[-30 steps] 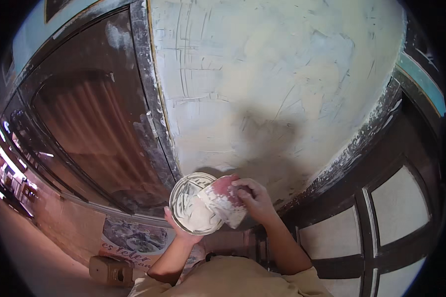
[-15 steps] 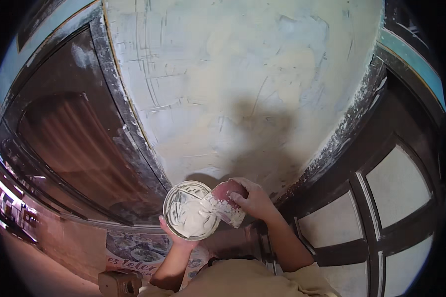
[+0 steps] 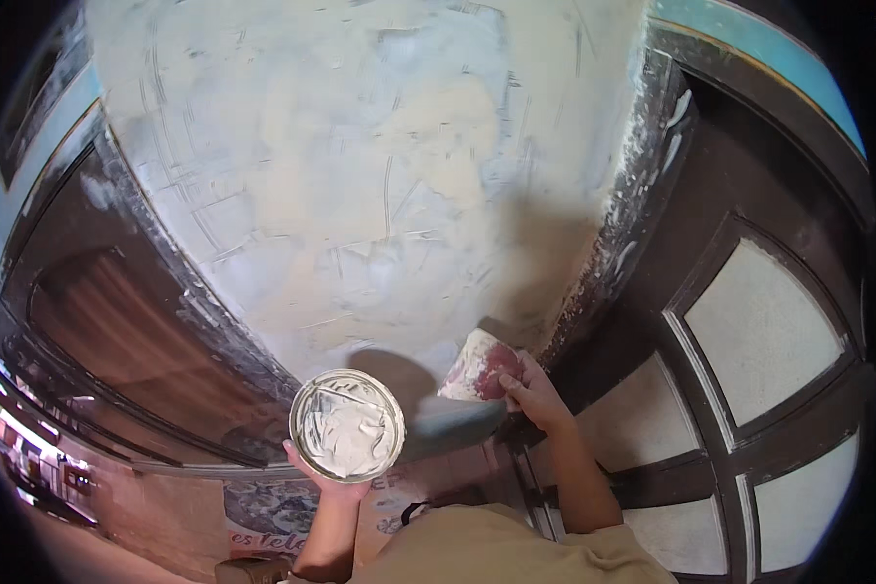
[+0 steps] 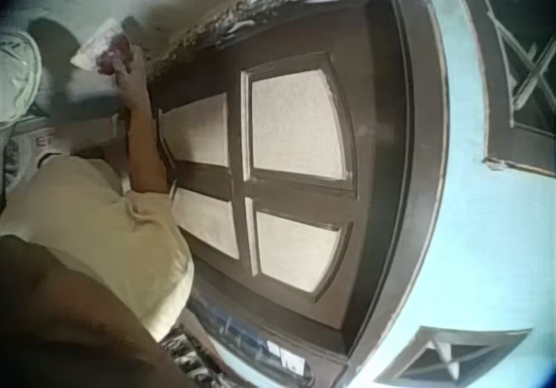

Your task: The person applies putty to a wall using a putty spreader to patch or smooth the surface.

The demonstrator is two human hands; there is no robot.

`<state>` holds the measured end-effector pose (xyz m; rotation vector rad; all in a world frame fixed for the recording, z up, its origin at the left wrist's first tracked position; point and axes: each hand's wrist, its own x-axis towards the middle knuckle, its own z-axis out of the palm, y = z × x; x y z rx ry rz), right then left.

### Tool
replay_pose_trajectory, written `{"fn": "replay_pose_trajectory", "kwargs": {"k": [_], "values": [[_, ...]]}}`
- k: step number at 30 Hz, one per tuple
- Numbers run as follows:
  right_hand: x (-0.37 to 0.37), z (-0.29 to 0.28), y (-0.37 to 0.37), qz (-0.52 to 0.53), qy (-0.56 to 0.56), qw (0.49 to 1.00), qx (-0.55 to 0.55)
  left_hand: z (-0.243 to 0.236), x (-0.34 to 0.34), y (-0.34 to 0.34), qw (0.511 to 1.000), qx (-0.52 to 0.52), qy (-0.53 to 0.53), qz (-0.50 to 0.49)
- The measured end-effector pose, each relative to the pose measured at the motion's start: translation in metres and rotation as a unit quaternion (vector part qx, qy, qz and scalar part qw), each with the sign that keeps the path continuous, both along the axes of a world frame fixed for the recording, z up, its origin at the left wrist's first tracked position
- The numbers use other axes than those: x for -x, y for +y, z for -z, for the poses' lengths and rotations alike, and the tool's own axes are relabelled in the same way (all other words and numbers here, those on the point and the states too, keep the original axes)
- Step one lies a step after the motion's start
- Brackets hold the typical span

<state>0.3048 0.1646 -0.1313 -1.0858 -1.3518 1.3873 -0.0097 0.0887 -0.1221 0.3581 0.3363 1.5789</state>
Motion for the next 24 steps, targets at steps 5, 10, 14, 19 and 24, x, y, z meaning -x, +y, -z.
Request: {"fn": "replay_pose_trajectory", "kwargs": {"k": [5,10,14,19,24], "values": [[-0.049,0.038,0.025,0.08,0.121,0.989,-0.01,-0.005,-0.075,-0.005,0.998,-0.018,-0.019,0.049],[-0.076,0.051,0.048,0.121,0.142,0.981,0.061,0.007,-0.121,-0.013,0.998,0.019,0.049,0.034],[-0.081,0.0,0.078,0.182,-0.031,0.974,-0.133,0.013,-0.144,-0.015,0.997,0.042,0.056,0.015],[-0.108,-0.021,0.095,0.323,-0.212,0.903,-0.188,0.01,-0.16,-0.025,0.998,0.04,0.054,-0.012],[-0.119,0.023,0.083,0.311,-0.139,0.922,-0.183,0.009,-0.16,-0.031,0.996,0.035,0.061,-0.057]]}}
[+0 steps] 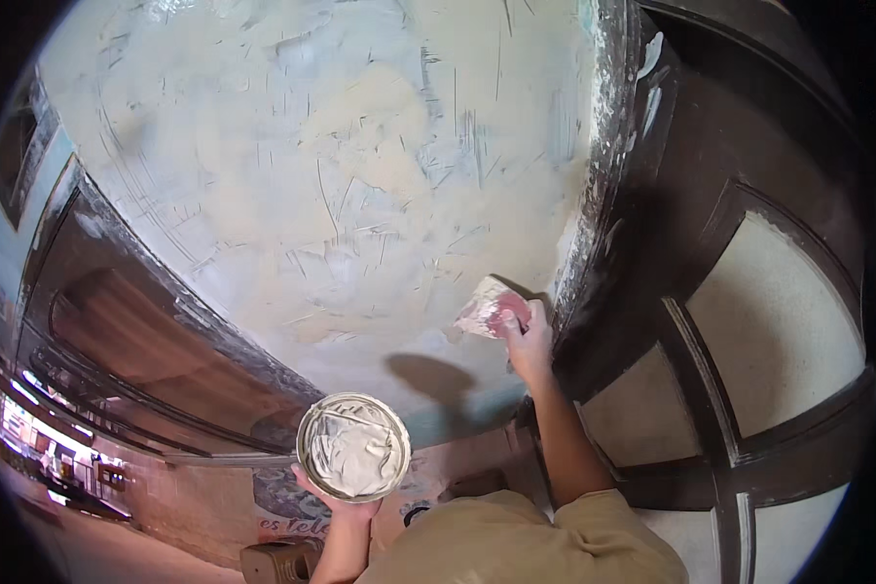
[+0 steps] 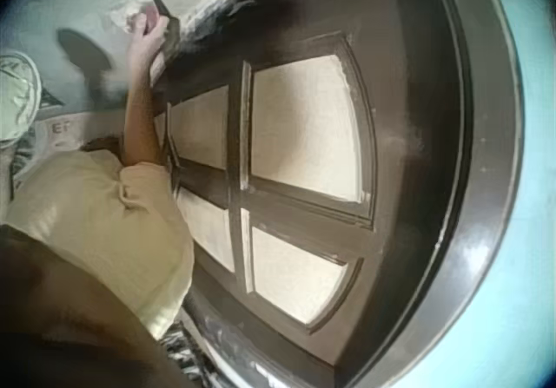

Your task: The person applies putty to a wall using a putty spreader to patch or smooth the surface.

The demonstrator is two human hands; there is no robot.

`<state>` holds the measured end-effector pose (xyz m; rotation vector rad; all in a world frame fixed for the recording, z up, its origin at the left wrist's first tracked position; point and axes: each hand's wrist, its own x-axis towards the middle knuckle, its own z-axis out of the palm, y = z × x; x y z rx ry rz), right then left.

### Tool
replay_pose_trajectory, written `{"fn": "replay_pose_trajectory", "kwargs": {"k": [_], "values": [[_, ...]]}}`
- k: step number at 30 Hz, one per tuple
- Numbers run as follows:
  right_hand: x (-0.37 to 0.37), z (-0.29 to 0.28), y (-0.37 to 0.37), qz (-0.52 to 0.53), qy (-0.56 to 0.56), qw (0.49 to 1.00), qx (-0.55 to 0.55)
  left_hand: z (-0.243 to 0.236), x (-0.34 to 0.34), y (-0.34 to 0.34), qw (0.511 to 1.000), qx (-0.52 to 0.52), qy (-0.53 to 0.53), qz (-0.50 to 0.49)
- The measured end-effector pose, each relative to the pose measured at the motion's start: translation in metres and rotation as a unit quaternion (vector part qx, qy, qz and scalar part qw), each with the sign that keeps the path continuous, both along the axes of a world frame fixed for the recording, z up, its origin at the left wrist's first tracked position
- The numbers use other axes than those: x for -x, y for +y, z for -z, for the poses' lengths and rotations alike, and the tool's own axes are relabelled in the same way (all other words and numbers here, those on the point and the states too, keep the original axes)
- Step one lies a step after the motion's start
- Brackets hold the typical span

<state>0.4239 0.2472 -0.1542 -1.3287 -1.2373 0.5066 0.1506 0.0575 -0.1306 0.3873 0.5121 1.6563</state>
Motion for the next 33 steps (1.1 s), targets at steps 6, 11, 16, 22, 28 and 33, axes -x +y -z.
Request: {"fn": "replay_pose_trajectory", "kwargs": {"k": [6,11,16,22,28,33], "values": [[0.022,-0.071,0.008,-0.037,-0.123,0.992,-0.011,0.011,-0.01,0.004,0.999,-0.02,-0.017,0.032],[-0.006,-0.027,-0.002,0.028,-0.051,0.997,-0.043,0.005,-0.014,0.002,0.998,-0.046,0.015,0.047],[0.008,-0.04,-0.003,-0.05,-0.086,0.995,-0.006,0.004,-0.03,0.007,0.999,0.007,0.018,0.04],[-0.028,-0.027,0.002,0.034,-0.063,0.997,-0.007,0.005,-0.038,0.004,0.998,-0.011,-0.041,0.054],[-0.03,0.02,-0.042,-0.14,0.178,0.965,0.131,-0.001,-0.022,0.005,0.999,-0.001,-0.03,0.02],[0.004,-0.055,-0.06,-0.385,0.195,0.901,0.046,-0.016,-0.01,0.01,1.0,-0.007,-0.004,0.006]]}}
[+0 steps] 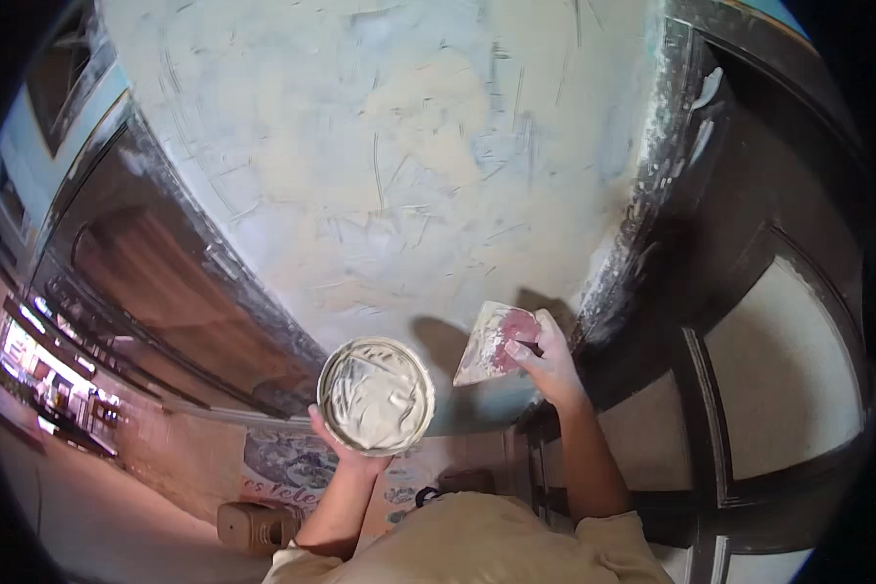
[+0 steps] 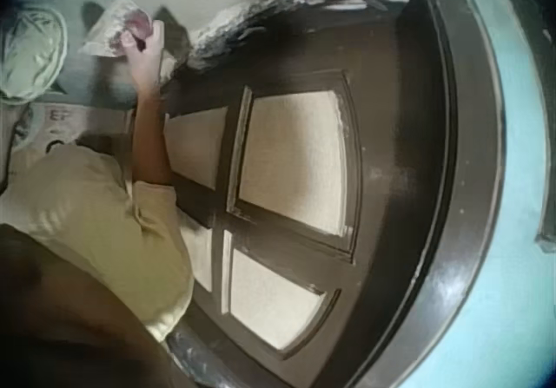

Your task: The person applies putty to a wall using a putty spreader to patch or smooth the surface.

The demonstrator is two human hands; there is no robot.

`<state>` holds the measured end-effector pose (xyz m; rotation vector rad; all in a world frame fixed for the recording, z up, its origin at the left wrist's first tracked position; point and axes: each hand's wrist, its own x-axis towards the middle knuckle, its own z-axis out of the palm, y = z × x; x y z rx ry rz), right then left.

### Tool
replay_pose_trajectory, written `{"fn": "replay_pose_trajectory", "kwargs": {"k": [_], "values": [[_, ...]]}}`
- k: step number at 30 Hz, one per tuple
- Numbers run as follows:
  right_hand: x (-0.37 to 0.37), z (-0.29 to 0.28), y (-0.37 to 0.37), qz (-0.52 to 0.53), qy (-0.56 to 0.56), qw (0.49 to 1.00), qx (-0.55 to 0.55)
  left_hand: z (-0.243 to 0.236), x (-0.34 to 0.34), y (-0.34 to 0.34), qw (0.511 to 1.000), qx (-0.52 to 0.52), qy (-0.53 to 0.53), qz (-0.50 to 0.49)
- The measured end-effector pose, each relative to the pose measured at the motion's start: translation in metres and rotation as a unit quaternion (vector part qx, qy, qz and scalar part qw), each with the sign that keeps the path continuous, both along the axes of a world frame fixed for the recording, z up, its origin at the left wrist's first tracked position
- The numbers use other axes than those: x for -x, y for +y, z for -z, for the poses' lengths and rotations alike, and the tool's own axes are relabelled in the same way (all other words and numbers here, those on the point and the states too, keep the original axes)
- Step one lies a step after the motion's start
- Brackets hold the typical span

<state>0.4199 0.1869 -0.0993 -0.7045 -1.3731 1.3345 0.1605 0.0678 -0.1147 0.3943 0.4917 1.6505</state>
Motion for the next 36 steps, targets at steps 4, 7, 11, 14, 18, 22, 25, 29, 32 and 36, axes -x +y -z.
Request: {"fn": "replay_pose_trajectory", "kwargs": {"k": [4,7,11,14,18,22,25,29,32,36], "values": [[0.02,-0.034,-0.028,-0.114,-0.057,0.992,0.015,-0.004,0.009,-0.006,0.999,-0.014,0.039,-0.007],[0.04,-0.015,-0.039,-0.169,0.018,0.983,0.065,-0.002,0.019,-0.012,0.998,-0.044,0.045,-0.009],[0.065,0.005,-0.054,-0.212,0.098,0.961,0.149,0.001,0.029,-0.021,0.997,-0.042,0.061,-0.01],[0.08,0.001,-0.049,-0.248,-0.07,0.962,0.09,0.008,0.032,-0.03,0.994,-0.05,0.098,0.007],[0.081,-0.008,-0.049,-0.237,-0.023,0.967,0.093,0.011,0.03,-0.036,0.994,-0.048,0.094,-0.014],[0.085,0.002,-0.036,-0.226,-0.114,0.967,0.013,0.014,0.029,-0.034,0.995,-0.039,0.087,-0.003],[0.083,-0.006,-0.047,-0.221,-0.052,0.971,0.073,0.0,0.022,-0.042,0.994,-0.03,0.101,-0.032],[0.075,-0.032,-0.046,-0.193,-0.172,0.966,-0.01,0.0,0.022,-0.039,0.997,-0.017,0.065,-0.03],[0.064,-0.032,-0.054,-0.167,-0.16,0.972,-0.033,-0.016,0.017,-0.045,0.999,-0.013,0.008,-0.035],[0.052,-0.063,-0.072,-0.116,-0.238,0.96,-0.09,-0.035,0.013,-0.048,0.997,-0.035,-0.015,-0.068]]}}
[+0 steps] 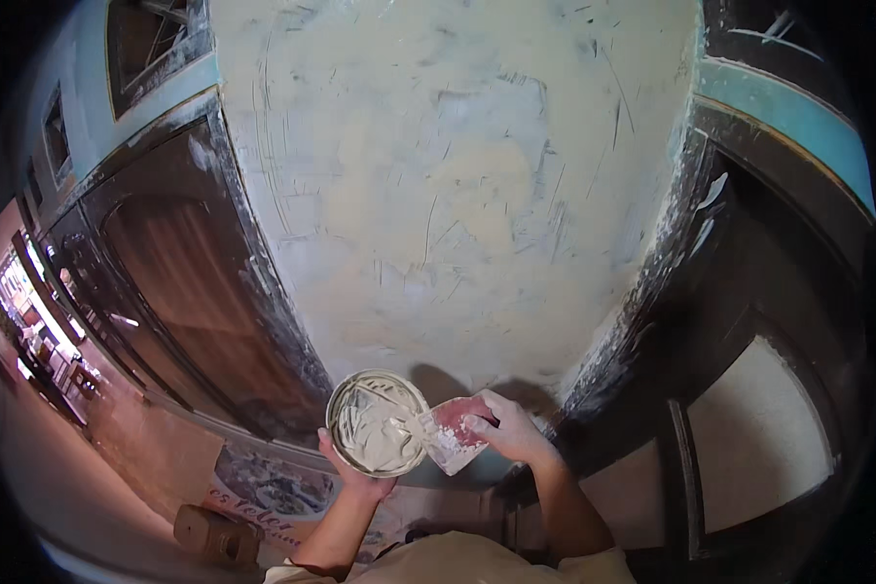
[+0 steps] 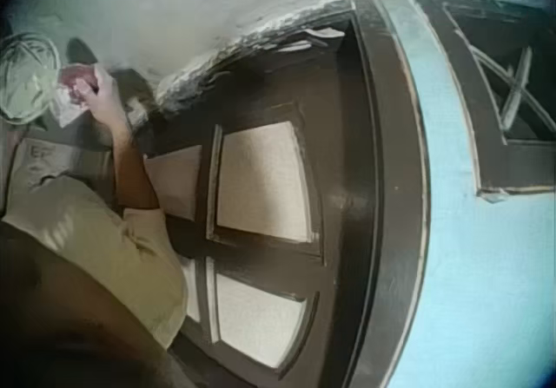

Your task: The person applies putty to a wall using a putty spreader to patch or smooth the surface.

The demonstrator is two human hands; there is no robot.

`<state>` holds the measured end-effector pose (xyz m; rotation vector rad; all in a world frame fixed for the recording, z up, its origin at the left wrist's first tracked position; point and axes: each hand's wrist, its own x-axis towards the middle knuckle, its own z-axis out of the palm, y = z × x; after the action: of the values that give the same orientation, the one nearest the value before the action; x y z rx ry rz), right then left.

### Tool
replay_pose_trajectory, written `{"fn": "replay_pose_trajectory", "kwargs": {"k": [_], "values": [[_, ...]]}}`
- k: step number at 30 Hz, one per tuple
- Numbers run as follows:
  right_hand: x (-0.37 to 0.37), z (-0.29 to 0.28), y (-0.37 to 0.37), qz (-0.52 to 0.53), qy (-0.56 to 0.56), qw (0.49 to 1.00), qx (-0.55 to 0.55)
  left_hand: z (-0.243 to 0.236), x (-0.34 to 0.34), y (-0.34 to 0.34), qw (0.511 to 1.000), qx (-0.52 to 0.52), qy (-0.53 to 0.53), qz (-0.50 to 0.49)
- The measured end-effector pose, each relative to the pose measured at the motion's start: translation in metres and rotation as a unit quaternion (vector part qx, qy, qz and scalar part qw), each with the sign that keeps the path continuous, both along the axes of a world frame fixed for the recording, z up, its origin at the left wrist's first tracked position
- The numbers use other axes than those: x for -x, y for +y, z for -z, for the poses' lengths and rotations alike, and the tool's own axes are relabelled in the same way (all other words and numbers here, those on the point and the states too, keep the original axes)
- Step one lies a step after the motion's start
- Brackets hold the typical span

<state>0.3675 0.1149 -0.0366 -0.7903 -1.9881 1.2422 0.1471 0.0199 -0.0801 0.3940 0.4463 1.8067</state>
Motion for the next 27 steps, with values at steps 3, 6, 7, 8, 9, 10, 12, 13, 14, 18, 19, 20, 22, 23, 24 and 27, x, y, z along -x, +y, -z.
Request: {"fn": "replay_pose_trajectory", "kwargs": {"k": [3,6,7,8,9,10,12,13,14,18,19,20,22,23,24,27], "values": [[-0.012,-0.008,-0.006,0.023,-0.044,0.997,-0.065,-0.011,0.004,-0.003,0.998,-0.019,-0.052,0.012],[-0.015,-0.025,-0.02,0.032,-0.114,0.982,-0.15,-0.017,0.008,-0.01,0.999,-0.014,-0.047,0.007],[-0.016,-0.029,-0.02,0.038,-0.114,0.981,-0.154,-0.02,0.011,-0.012,0.999,-0.019,-0.046,0.012],[-0.017,-0.035,-0.02,0.042,-0.121,0.976,-0.174,-0.024,0.013,-0.014,0.997,-0.021,-0.066,0.018],[-0.018,-0.042,-0.02,0.047,-0.128,0.971,-0.194,-0.029,0.016,-0.017,0.996,-0.022,-0.086,0.025],[-0.017,-0.047,-0.022,0.08,-0.095,0.979,-0.162,-0.034,0.02,-0.019,0.997,-0.036,-0.062,0.012],[-0.015,-0.074,-0.022,0.159,-0.071,0.967,-0.184,-0.038,0.033,-0.025,0.997,-0.042,-0.062,0.026],[-0.013,-0.093,-0.019,0.228,-0.048,0.951,-0.202,-0.039,0.041,-0.027,0.996,-0.045,-0.065,0.032],[-0.011,-0.115,-0.017,0.255,-0.02,0.933,-0.251,-0.038,0.049,-0.03,0.996,-0.053,-0.07,0.035],[-0.015,-0.194,0.026,0.392,0.031,0.835,-0.385,-0.05,0.073,-0.039,0.993,-0.09,-0.065,0.035],[-0.019,-0.217,0.031,0.428,0.029,0.807,-0.405,-0.052,0.077,-0.04,0.992,-0.093,-0.063,0.049],[-0.023,-0.239,0.037,0.442,0.022,0.792,-0.42,-0.054,0.083,-0.042,0.992,-0.109,-0.045,0.044],[-0.026,-0.282,0.043,0.459,0.029,0.762,-0.455,-0.054,0.096,-0.044,0.991,-0.127,-0.027,0.031],[-0.019,-0.301,0.048,0.456,0.046,0.751,-0.474,-0.053,0.105,-0.046,0.99,-0.135,-0.03,0.018],[-0.02,-0.319,0.053,0.471,0.056,0.734,-0.486,-0.053,0.111,-0.048,0.991,-0.131,-0.035,0.022],[-0.028,-0.365,0.066,0.528,0.051,0.689,-0.494,-0.05,0.129,-0.044,0.991,-0.126,-0.047,0.023]]}}
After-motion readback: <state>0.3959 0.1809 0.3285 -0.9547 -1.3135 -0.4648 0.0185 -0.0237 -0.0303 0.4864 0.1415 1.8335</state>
